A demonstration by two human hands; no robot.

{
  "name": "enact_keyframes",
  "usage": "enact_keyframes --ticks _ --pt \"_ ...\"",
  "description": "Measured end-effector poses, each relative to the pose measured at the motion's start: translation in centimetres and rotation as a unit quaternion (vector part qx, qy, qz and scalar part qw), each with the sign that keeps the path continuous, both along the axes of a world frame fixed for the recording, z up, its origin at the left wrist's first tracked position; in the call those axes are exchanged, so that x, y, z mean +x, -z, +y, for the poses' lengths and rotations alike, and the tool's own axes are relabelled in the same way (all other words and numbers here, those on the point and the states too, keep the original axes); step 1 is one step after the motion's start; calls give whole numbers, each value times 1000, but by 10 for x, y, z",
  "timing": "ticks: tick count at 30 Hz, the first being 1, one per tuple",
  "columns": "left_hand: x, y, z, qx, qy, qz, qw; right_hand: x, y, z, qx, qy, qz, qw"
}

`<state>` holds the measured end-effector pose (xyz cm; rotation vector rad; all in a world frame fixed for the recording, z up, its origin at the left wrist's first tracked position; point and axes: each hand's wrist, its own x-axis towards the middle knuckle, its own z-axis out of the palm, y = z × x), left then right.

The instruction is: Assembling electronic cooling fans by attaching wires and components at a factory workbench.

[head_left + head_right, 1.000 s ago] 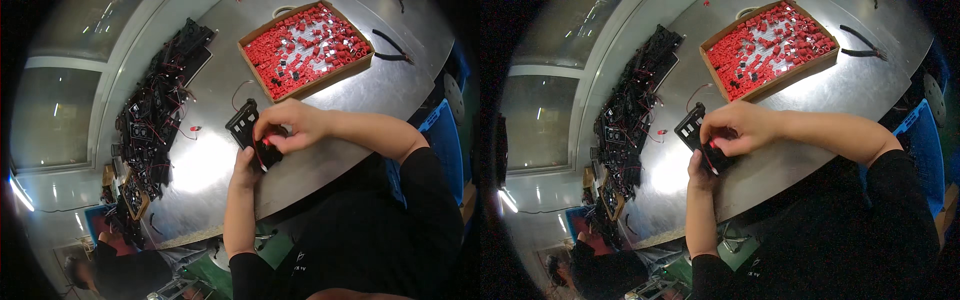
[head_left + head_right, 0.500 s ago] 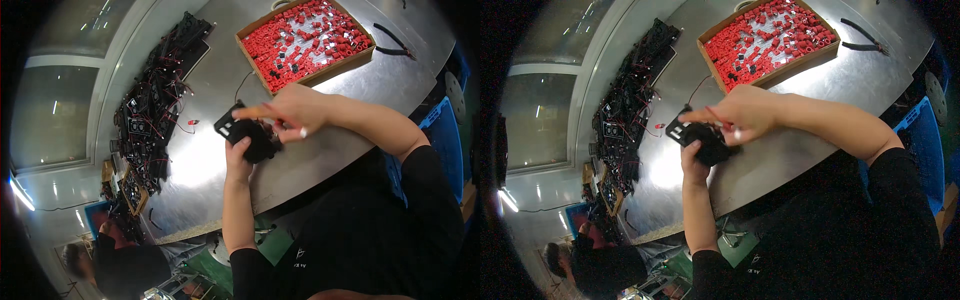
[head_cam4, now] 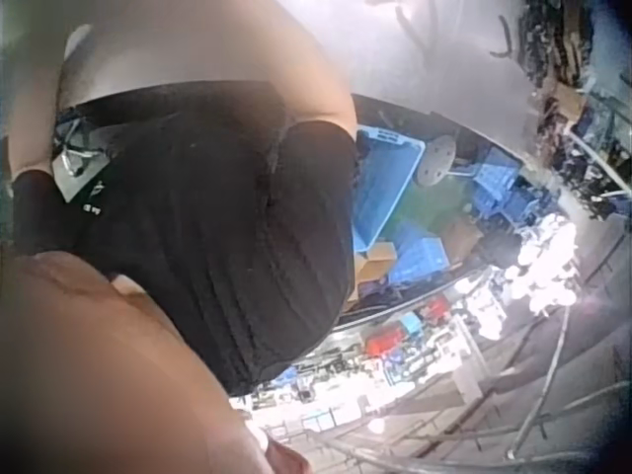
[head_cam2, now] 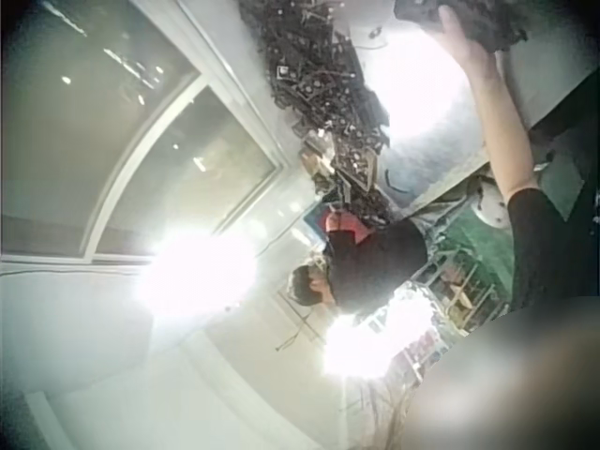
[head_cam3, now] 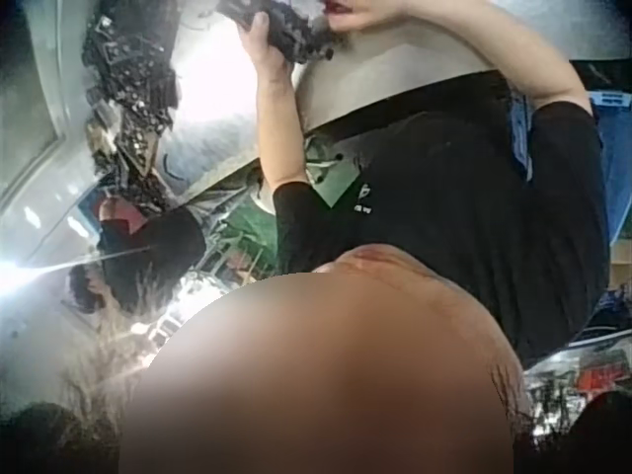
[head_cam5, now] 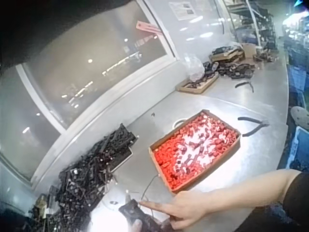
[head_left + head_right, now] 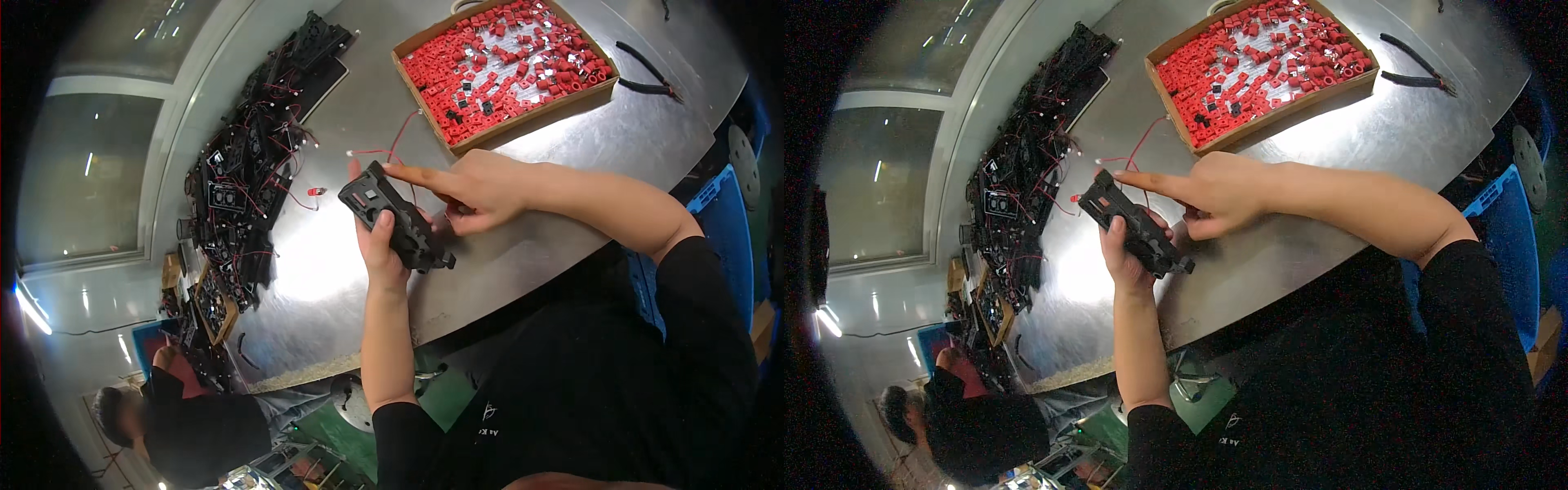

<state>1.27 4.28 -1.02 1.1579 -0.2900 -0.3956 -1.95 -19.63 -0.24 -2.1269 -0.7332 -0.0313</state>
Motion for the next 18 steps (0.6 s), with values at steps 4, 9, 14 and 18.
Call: enact_keyframes --ticks 4,9,14,18 --pt "-3 -7 -5 13 35 -48 998 3 6 1 -18 -24 11 999" --pt "1 5 9 26 -16 -64 997 3 14 2 -50 -63 4 997" --pt "5 19 12 29 -79 -58 995 3 8 1 -29 -20 23 999" --pt "6 22 13 19 -112 -85 990 7 12 -4 89 -17 40 995"
